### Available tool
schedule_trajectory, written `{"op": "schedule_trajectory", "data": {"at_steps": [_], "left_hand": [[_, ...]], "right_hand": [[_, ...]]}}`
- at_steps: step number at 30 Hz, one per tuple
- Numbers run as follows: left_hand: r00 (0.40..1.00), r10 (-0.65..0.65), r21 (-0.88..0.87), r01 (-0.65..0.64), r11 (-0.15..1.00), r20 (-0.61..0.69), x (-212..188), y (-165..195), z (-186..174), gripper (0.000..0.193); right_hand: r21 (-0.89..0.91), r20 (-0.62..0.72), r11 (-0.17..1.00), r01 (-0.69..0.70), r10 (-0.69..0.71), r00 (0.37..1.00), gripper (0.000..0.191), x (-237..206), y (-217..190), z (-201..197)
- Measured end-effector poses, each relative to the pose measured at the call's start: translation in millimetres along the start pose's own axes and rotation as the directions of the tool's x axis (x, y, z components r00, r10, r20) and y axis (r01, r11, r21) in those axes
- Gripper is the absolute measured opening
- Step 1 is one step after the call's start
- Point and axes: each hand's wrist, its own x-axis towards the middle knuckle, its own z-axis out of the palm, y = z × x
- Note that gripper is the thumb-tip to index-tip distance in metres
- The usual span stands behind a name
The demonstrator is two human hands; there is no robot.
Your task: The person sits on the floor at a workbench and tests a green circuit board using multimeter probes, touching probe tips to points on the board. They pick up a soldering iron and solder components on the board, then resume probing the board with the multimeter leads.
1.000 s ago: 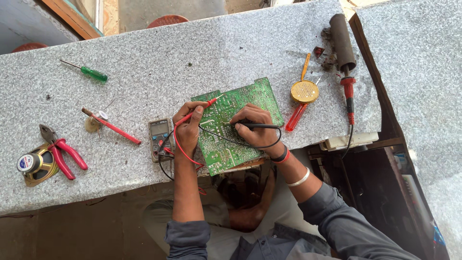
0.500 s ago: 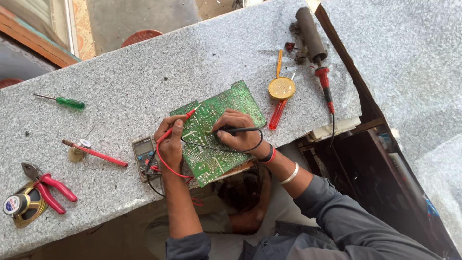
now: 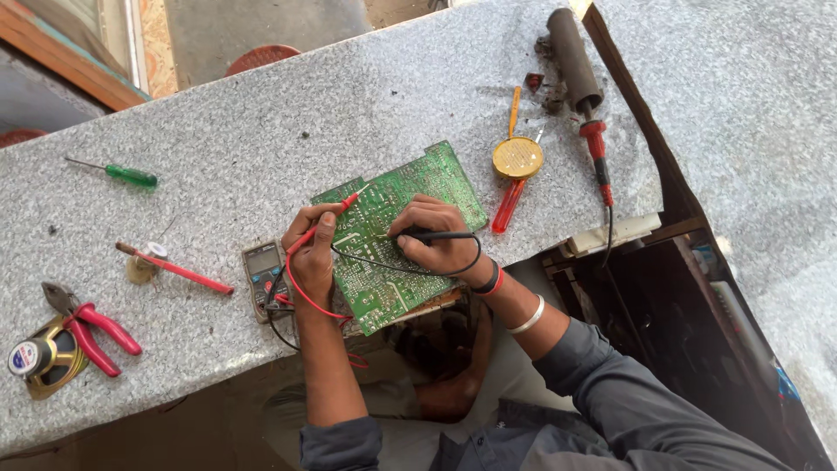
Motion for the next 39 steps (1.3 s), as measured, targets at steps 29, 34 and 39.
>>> {"op": "schedule_trajectory", "data": {"at_steps": [29,34,39], "left_hand": [[0.998,-0.061,-0.067,0.062,0.996,0.01,0.6,-9.9,-0.3,0.023],[1.0,-0.027,-0.018,0.027,0.999,-0.007,-1.2,-10.2,1.2,0.023],[1.0,-0.007,0.013,0.008,1.0,-0.027,-0.3,-8.6,3.0,0.023]], "right_hand": [[-0.311,0.077,0.932,0.184,-0.168,0.983,0.021,4.4,-32.4,23.5],[-0.276,-0.039,0.956,0.097,-0.112,0.993,0.016,15.5,-17.5,6.7],[-0.273,-0.053,0.959,0.081,-0.099,0.994,0.012,10.6,-10.7,11.2]]}}
